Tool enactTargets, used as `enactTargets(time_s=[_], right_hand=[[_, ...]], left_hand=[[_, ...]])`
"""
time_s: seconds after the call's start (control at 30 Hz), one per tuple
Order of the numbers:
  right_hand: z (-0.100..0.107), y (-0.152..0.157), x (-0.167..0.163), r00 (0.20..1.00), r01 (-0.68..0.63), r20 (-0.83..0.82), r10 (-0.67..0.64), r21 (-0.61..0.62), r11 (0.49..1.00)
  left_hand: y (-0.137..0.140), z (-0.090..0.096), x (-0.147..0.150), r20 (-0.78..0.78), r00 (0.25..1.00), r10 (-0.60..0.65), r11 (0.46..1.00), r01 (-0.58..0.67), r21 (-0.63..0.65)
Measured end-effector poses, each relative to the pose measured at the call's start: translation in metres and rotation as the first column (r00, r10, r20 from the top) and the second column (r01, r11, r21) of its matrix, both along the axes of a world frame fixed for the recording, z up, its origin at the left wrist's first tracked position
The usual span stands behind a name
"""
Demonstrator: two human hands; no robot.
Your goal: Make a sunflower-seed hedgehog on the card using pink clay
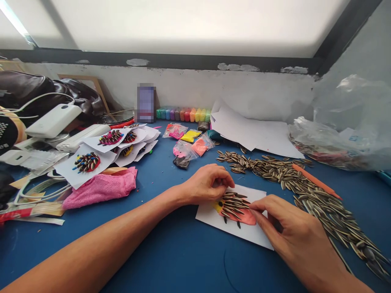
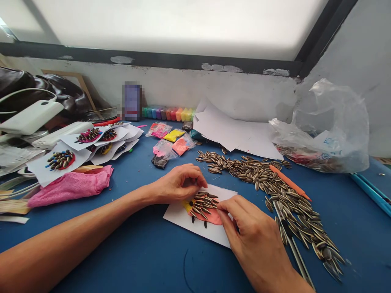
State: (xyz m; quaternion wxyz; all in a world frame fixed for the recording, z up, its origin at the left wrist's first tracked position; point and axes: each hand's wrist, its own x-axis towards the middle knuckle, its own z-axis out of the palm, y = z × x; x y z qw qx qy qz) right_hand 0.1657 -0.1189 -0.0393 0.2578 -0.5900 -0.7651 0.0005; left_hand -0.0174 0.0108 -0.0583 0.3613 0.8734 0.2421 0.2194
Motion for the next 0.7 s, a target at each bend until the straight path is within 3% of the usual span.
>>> enactTargets(time_s=[0.7], right_hand=[[-0.012,0.001,0.000,0.984,-0.037,0.176,0.025,0.066,0.997]], left_hand=[[0.001,0.000,0.001,-0.016,1.000,-0.003,1.000,0.004,0.025]])
